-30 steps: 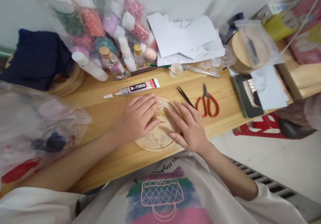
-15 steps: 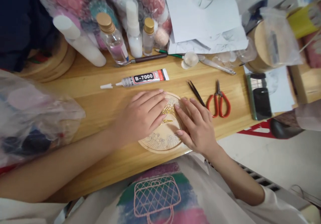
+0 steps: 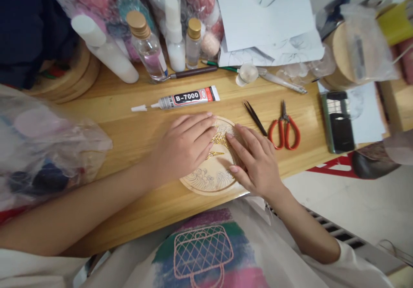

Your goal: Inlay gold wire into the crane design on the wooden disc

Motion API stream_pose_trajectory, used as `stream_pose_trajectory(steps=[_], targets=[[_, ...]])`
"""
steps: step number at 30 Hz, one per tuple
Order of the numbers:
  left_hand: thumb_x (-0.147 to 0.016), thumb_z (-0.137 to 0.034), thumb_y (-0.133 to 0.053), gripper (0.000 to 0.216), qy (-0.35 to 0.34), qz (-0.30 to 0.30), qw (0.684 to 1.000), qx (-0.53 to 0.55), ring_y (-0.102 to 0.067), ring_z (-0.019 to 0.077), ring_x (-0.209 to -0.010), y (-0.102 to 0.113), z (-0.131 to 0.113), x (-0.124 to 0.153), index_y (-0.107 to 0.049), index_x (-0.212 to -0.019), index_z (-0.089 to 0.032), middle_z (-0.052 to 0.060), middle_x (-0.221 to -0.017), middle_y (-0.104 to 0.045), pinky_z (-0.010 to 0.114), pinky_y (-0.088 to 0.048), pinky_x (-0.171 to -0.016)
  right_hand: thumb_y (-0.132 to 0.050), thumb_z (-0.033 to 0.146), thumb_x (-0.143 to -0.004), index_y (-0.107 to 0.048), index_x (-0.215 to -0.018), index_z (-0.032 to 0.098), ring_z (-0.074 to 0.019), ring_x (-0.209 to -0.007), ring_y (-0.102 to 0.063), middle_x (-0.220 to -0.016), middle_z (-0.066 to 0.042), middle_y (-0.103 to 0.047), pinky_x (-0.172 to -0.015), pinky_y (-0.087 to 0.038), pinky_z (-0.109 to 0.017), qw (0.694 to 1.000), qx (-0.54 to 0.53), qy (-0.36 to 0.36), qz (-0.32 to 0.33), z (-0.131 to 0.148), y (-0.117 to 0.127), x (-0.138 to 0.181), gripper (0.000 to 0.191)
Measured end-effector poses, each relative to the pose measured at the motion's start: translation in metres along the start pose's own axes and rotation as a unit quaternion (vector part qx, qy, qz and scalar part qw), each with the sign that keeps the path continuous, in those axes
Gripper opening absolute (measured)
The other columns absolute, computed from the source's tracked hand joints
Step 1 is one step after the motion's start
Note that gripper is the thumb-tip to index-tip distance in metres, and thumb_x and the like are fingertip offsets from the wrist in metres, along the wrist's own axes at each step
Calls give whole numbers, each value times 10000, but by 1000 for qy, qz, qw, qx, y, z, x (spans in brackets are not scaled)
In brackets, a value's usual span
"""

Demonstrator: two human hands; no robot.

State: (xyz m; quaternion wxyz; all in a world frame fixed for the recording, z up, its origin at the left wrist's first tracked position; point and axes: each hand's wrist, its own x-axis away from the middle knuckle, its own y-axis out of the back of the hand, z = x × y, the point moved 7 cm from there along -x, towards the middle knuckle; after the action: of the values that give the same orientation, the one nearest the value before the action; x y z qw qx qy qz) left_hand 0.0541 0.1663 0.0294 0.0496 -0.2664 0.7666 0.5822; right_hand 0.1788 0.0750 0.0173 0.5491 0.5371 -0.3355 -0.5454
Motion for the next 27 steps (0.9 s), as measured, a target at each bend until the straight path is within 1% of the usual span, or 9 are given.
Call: stream_pose_trajectory(steps=[5, 8, 11, 13, 15, 19, 22, 27], targets=[[-993, -200, -460, 281, 5, 8, 1000, 8, -599, 284, -1267, 0, 0, 0, -668, -1155, -103, 154, -1286, -677, 442, -492, -1029, -311, 522, -1010, -376, -1511, 165, -310, -1336, -497, -1449, -168, -534, -1030, -432, -467, 999, -45, -13, -6, -4, 2, 0, 618], [-1004, -298, -468, 330, -3, 11, 1000, 12, -572, 294, -1300, -1, 0, 1, -649, -1200, -105, 165, -1304, -662, 446, -470, -1055, -309, 510, -1013, -356, -1523, 175, -319, -1370, -468, -1466, -168, -510, -1067, -418, -494, 998, -59, -22, -14, -7, 2, -1, 612], [-987, -385, -457, 438, -27, 6, 999, 19, -549, 335, -1316, -1, -2, 4, -626, -1243, -72, 210, -1332, -630, 492, -442, -1070, -310, 515, -1011, -348, -1531, 209, -328, -1396, -443, -1498, -154, -478, -1097, -400, -520, 998, -54, -24, -15, -8, 0, -3, 605], [-970, -424, -443, 486, -30, 1, 999, 19, -536, 355, -1323, -1, -3, 6, -623, -1254, -73, 229, -1346, -612, 520, -428, -1067, -318, 515, -1008, -343, -1534, 227, -328, -1400, -441, -1510, -144, -469, -1105, -395, -523, 998, -50, -25, -12, -8, -2, -5, 601], [-958, -456, -440, 519, -28, 19, 999, 15, -517, 375, -1337, -2, -4, 6, -620, -1272, -84, 243, -1373, -586, 537, -423, -1057, -320, 511, -1008, -354, -1529, 228, -329, -1399, -443, -1510, -144, -471, -1104, -395, -523, 999, -48, -25, -8, -8, -3, -5, 593], [-954, -479, -460, 542, -38, 72, 997, -1, -485, 410, -1355, -5, -7, 6, -604, -1307, -93, 271, -1416, -535, 549, -431, -1031, -312, 506, -1010, -397, -1502, 223, -331, -1388, -454, -1495, -148, -484, -1089, -399, -516, 999, -44, -27, -8, -8, -2, -6, 574], [-958, -476, -461, 518, -33, 77, 997, -2, -468, 403, -1367, -5, -6, 6, -607, -1302, -117, 259, -1434, -521, 553, -428, -1034, -313, 508, -1008, -392, -1505, 247, -323, -1385, -457, -1500, -133, -483, -1074, -404, -505, 999, -44, -30, 0, -8, -3, -6, 567], [-964, -496, -446, 522, -31, 60, 998, 2, -464, 406, -1362, -7, -6, 6, -616, -1285, -120, 266, -1439, -511, 566, -428, -1034, -323, 513, -1006, -417, -1488, 242, -316, -1370, -467, -1490, -130, -499, -1048, -410, -482, 999, -41, -32, 4, -7, -4, -7, 561]])
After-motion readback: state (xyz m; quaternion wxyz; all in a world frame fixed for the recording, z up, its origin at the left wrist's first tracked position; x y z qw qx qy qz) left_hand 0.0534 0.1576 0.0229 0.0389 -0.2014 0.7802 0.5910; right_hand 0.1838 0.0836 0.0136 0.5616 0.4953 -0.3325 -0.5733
